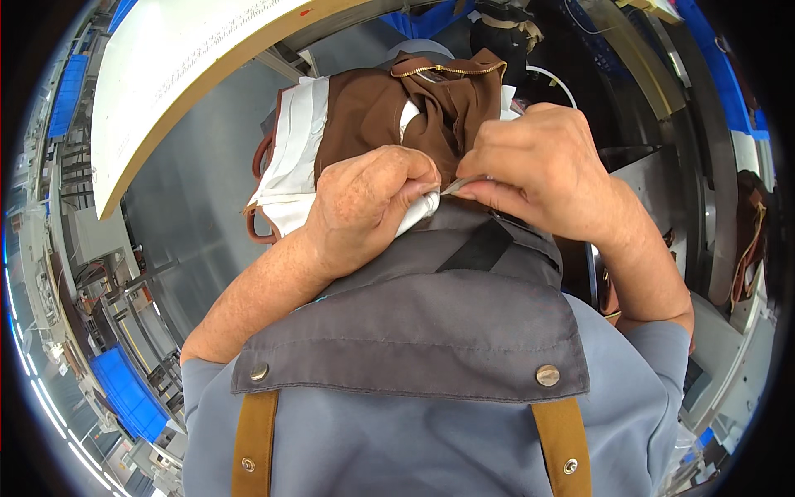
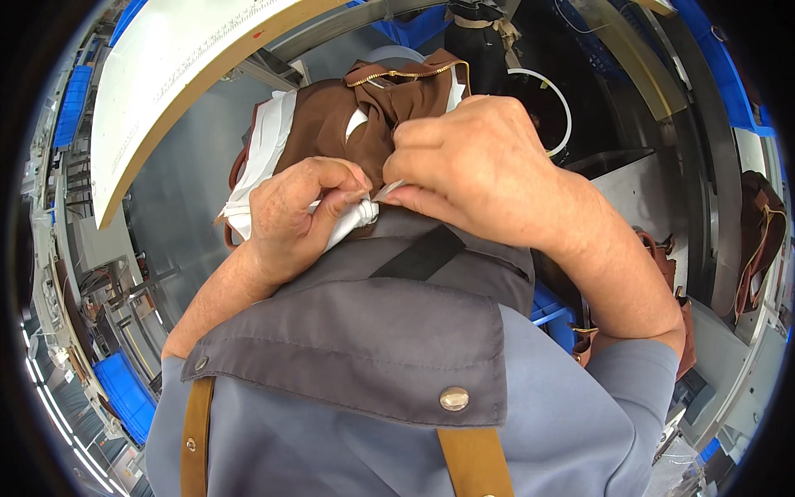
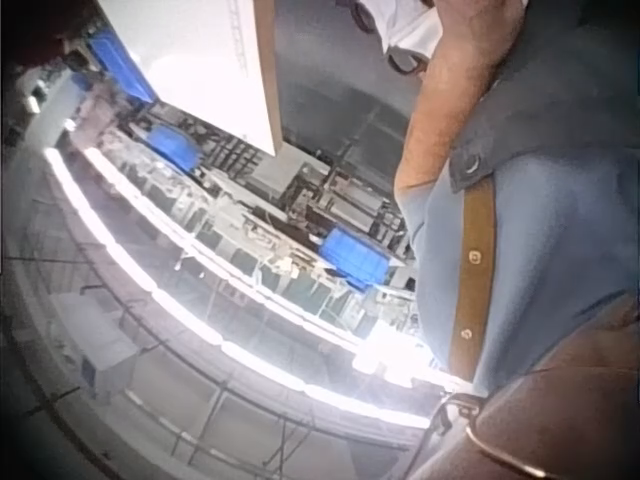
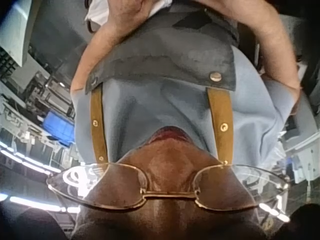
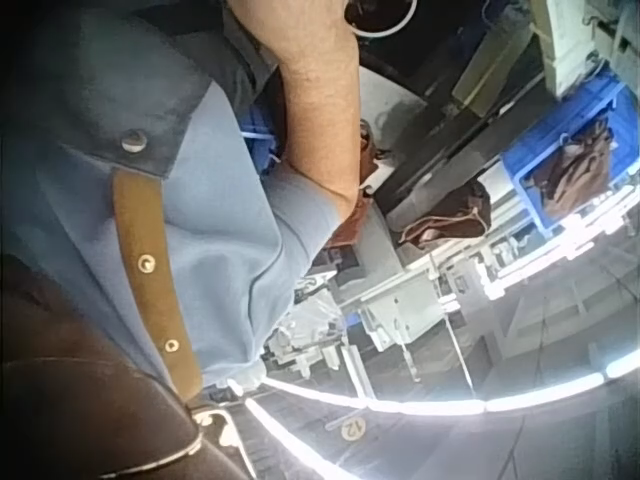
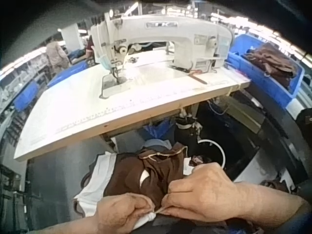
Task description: Inspecting and trimming threads from the lining of a leather bag with snips at a workshop station.
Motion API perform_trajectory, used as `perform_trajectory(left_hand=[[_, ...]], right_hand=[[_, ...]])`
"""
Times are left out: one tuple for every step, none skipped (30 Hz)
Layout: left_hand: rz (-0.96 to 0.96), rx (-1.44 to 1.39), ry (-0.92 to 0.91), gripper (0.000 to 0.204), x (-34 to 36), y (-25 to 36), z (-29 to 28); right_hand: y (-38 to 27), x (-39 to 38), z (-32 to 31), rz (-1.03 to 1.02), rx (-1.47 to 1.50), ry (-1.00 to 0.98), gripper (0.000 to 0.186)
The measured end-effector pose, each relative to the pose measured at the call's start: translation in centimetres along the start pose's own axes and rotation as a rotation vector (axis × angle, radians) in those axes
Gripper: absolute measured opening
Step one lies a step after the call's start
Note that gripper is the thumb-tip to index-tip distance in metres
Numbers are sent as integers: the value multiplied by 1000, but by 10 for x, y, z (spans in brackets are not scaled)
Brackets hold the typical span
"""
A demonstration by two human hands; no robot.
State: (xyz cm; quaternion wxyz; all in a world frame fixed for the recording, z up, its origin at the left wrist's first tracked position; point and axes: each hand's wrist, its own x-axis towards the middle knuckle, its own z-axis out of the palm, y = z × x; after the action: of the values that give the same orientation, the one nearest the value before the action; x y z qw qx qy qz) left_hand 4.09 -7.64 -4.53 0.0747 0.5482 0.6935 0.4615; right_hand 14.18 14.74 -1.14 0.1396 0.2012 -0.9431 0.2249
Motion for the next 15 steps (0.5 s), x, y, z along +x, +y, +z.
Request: perform_trajectory(left_hand=[[0,-1,2,13,0,-1,-1],[-15,2,15,13,-1,-2,-2],[-28,5,29,12,-1,-4,-3],[-28,5,32,12,-1,-5,-3],[-19,-2,39,12,-2,-6,-2],[-10,-9,44,12,-3,-7,-3],[-12,-9,44,12,-3,-7,-4],[13,0,37,11,-2,-6,-5],[40,9,28,11,-1,-6,-6],[40,9,27,11,1,-5,-7],[84,45,23,12,5,-3,-7],[128,80,20,13,7,-2,-7],[127,78,18,13,7,-1,-9],[132,141,-5,14,5,0,-11],[137,204,-27,15,4,1,-12]], right_hand=[[1,0,-1,28,30,-21,27],[2,0,-1,28,30,-23,27],[4,1,-1,81,121,44,32],[6,2,0,134,213,110,37],[7,-2,2,169,248,110,42],[5,-4,5,169,248,109,42],[3,-6,8,202,279,35,39],[2,-8,12,235,309,-39,37],[1,-8,19,230,366,5,28],[3,-9,26,231,366,6,28],[5,-10,32,243,492,30,23],[7,-10,35,256,618,54,19],[6,-10,36,258,619,55,19],[5,-10,37,263,612,59,16],[4,-9,37,268,605,62,13]])
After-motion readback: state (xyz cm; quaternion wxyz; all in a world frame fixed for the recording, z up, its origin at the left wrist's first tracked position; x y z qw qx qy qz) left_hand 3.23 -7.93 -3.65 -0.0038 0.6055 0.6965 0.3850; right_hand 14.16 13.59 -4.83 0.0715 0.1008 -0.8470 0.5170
